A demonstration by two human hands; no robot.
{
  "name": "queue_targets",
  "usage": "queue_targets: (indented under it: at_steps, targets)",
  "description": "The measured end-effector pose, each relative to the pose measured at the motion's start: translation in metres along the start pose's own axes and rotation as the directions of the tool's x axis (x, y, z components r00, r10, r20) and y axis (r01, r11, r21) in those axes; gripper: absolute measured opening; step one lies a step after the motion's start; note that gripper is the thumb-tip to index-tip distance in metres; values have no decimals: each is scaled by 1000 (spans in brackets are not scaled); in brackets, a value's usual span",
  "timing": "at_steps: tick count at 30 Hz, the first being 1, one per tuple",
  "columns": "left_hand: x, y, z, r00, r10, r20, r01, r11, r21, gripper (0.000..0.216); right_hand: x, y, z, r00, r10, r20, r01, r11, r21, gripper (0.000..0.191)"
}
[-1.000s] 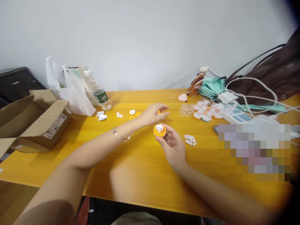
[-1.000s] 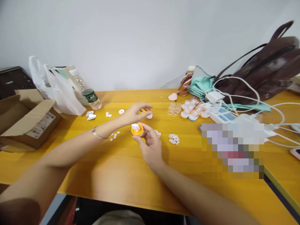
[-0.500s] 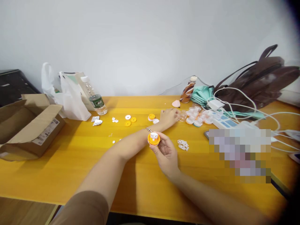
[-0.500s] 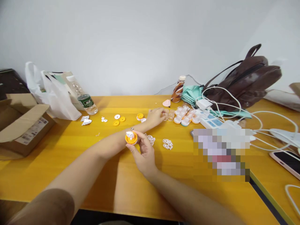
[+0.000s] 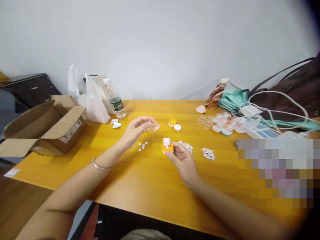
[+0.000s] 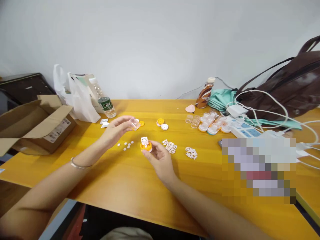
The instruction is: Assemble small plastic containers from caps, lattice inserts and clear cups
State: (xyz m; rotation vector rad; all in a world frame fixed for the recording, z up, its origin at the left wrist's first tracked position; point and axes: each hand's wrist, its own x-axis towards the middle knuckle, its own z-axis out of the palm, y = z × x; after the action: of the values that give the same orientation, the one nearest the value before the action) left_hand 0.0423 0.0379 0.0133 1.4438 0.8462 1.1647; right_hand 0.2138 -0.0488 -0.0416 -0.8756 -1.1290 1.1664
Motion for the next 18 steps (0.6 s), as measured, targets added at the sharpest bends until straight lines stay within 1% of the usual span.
queue_targets:
  at_steps: [1, 2, 5, 8, 10, 14, 16, 18]
  targets:
    - [-11, -1, -3, 1000, -24, 4, 24, 998, -52, 25, 0, 1, 1, 1000, 26, 13, -26, 1000, 7, 30]
    - [-21, -4, -4, 1000, -24, -7, 23, 996, -89, 25, 0, 1, 2, 998, 51, 25, -51, 999, 13, 30]
    - [-37, -16, 1, 998, 55, -39, -59, 992, -115, 24, -1, 3, 5, 994, 99, 39, -100, 995, 16, 30]
    - [-42, -20, 7, 983, 179, -39, -181, 981, -63, 23, -3, 3, 8, 992, 121, 32, -122, 992, 18, 30]
    - [-43, -18, 9, 974, 223, -29, -224, 974, -31, 22, -5, 3, 9, 991, 126, 44, -127, 992, 24, 29]
    - [-50, -9, 13, 976, 219, 1, -219, 976, 14, 22, -9, 4, 11, 990, 117, 79, -121, 992, 44, 27]
    - [-53, -8, 14, 972, 234, 8, -234, 972, 37, 22, -11, 4, 11, 990, 111, 89, -115, 992, 43, 27]
    - [-55, -9, 15, 967, 251, 39, -253, 966, 51, 23, -12, 2, 11, 990, 103, 99, -106, 994, 26, 27]
